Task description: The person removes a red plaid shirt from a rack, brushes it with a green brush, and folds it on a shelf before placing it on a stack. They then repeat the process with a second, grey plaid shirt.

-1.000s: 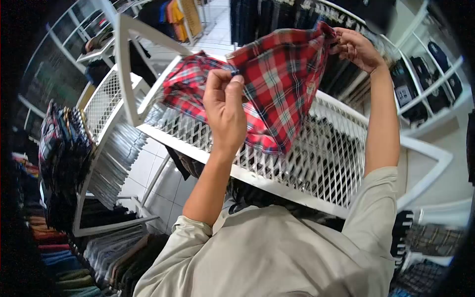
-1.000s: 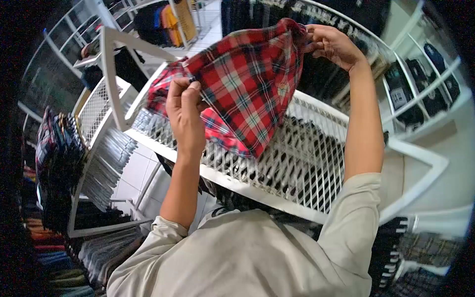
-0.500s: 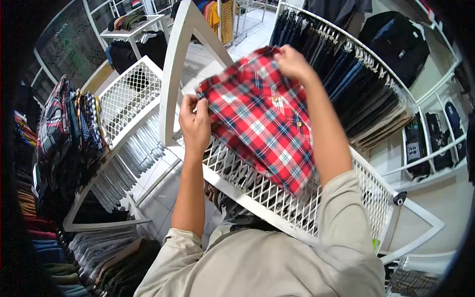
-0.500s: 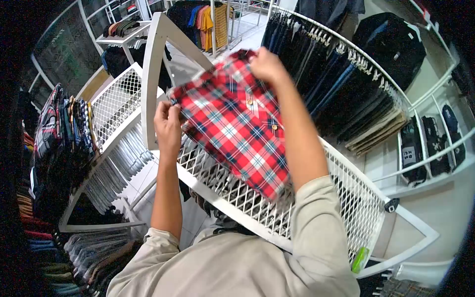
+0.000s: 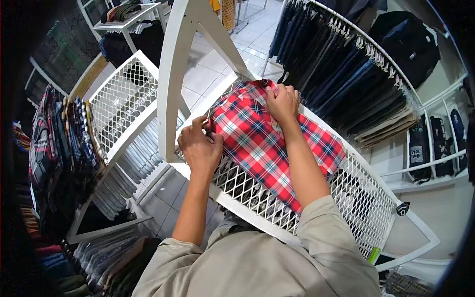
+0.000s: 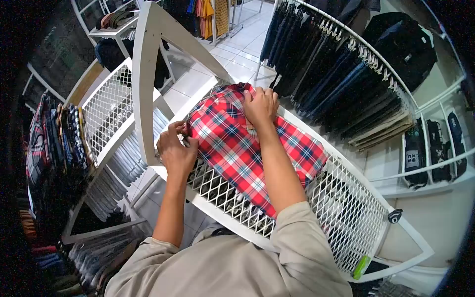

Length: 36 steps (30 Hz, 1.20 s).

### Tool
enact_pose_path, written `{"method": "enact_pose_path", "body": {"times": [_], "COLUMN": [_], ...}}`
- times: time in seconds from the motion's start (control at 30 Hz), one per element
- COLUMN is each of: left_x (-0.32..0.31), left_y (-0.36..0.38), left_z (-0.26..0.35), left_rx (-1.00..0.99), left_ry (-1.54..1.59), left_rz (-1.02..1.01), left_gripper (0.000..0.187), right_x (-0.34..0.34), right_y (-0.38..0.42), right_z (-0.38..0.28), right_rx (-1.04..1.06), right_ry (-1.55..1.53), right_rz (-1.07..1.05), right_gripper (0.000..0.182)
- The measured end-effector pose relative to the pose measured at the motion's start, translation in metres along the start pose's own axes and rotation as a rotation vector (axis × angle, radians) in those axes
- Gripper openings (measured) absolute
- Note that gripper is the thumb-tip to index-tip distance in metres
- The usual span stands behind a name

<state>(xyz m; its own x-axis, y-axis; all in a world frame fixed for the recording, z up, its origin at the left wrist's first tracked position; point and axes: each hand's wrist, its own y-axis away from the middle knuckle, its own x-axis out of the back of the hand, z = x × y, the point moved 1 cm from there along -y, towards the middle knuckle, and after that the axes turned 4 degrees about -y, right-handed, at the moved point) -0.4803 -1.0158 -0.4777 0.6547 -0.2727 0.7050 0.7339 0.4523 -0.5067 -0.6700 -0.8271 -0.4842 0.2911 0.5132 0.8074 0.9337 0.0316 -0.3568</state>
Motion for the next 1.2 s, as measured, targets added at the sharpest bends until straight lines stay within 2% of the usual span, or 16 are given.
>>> {"method": "enact_pose_path", "body": {"times": [0.07, 0.23, 0.33, 0.47, 0.53, 0.57, 0.63, 0.7, 0.77, 0.8, 0.83, 0.87, 0.93, 0.97, 1.1, 1.2], "left_x": [-0.001, 0.003, -0.003, -0.008, -0.002, 0.000, 0.007, 0.019, 0.031, 0.046, 0.058, 0.061, 0.076, 0.095, 0.137, 0.162], "left_y": [0.000, -0.001, 0.000, -0.005, -0.010, -0.010, -0.010, -0.016, -0.019, -0.018, -0.020, -0.020, -0.029, -0.035, -0.063, -0.101], "left_z": [0.000, 0.005, 0.000, -0.002, -0.001, 0.000, -0.001, -0.005, -0.004, 0.009, 0.015, 0.016, 0.023, 0.029, 0.093, 0.131], "left_rx": [-0.026, -0.081, -0.137, -0.115, 0.030, 0.035, 0.148, 0.205, 0.247, 0.177, 0.189, 0.190, 0.140, 0.159, -0.214, -0.548], "left_ry": [-0.012, -0.012, -0.018, -0.028, -0.048, -0.049, 0.283, 0.380, 0.663, 0.600, 0.610, 0.753, 1.026, 0.889, 0.961, 0.707], "left_rz": [-0.060, -0.051, -0.009, 0.006, -0.185, -0.168, -0.150, -0.206, -0.427, -0.360, -0.382, -0.386, -0.406, -0.463, -0.290, -0.067], "left_gripper": [0.051, 0.045, 0.047, 0.043, 0.039, 0.039, 0.034, 0.036, 0.044, 0.051, 0.041, 0.036, 0.025, 0.022, 0.023, 0.023], "right_x": [0.000, 0.010, 0.005, 0.018, 0.028, 0.034, 0.052, 0.066, 0.080, 0.087, 0.098, 0.111, 0.140, 0.152, 0.233, 0.301], "right_y": [-0.002, -0.005, -0.006, -0.004, -0.004, -0.004, 0.002, 0.006, 0.010, 0.010, 0.011, 0.016, 0.018, 0.015, -0.011, -0.023], "right_z": [0.004, 0.000, 0.005, -0.004, -0.007, -0.009, -0.020, -0.025, -0.031, -0.029, -0.032, -0.035, -0.036, -0.033, -0.013, 0.015], "right_rx": [-0.045, -0.083, 0.156, 0.174, 0.218, 0.257, 0.316, 0.312, 0.380, 0.381, 0.382, 0.371, 0.397, 0.434, 0.593, 0.750], "right_ry": [-0.084, -0.097, -0.222, -0.522, -0.585, -0.641, -0.733, -0.806, -0.947, -0.907, -0.867, -0.928, -0.877, -0.879, -0.958, -0.923], "right_rz": [-0.028, -0.153, 0.015, 0.077, 0.104, 0.125, 0.172, 0.192, 0.203, 0.202, 0.201, 0.124, 0.166, 0.198, 0.370, 0.311], "right_gripper": [0.049, 0.051, 0.035, 0.025, 0.024, 0.023, 0.019, 0.020, 0.023, 0.023, 0.023, 0.022, 0.020, 0.019, 0.010, 0.017]}}
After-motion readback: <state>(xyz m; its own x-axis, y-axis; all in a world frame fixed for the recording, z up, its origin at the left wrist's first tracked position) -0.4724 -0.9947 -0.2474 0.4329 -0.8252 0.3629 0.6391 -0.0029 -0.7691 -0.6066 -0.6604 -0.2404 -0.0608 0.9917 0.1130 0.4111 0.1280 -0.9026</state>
